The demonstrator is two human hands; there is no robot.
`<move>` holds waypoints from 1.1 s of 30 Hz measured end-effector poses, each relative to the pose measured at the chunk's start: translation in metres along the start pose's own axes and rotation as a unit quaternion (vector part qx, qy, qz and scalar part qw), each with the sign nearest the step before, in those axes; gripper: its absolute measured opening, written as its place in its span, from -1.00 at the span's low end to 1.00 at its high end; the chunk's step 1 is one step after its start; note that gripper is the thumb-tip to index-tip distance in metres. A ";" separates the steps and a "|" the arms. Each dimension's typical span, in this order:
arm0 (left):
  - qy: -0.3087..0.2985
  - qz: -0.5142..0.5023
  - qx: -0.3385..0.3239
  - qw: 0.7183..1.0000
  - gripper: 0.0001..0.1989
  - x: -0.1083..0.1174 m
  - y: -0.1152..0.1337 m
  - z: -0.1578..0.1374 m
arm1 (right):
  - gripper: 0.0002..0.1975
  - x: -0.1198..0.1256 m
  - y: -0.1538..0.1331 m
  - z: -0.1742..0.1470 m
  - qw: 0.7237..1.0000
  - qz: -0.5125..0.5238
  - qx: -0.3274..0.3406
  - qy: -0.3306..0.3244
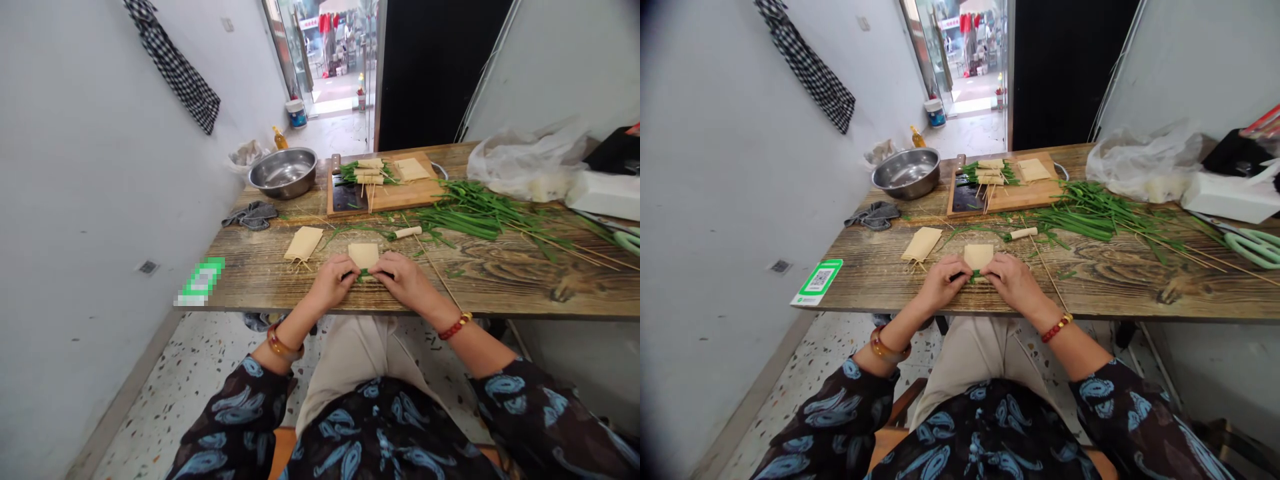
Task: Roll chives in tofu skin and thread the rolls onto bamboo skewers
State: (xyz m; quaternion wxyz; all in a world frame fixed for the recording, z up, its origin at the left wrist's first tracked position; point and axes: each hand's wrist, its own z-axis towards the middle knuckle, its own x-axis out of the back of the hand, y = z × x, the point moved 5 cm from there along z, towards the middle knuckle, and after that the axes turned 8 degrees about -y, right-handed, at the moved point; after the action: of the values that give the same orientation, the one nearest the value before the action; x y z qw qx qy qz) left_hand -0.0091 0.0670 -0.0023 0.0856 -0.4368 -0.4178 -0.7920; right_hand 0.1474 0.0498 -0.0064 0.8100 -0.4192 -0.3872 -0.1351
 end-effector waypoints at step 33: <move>-0.067 0.174 -0.113 0.976 -0.86 0.000 0.009 -0.007 | -0.81 -0.001 -0.012 -0.001 0.980 -0.194 0.038 -0.035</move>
State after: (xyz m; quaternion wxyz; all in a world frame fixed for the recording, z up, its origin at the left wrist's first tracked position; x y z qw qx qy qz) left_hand -0.0091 0.0562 0.0014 0.1440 -0.5619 -0.2475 -0.7761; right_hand 0.1406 0.0418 -0.0006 0.7697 -0.3093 -0.4944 -0.2596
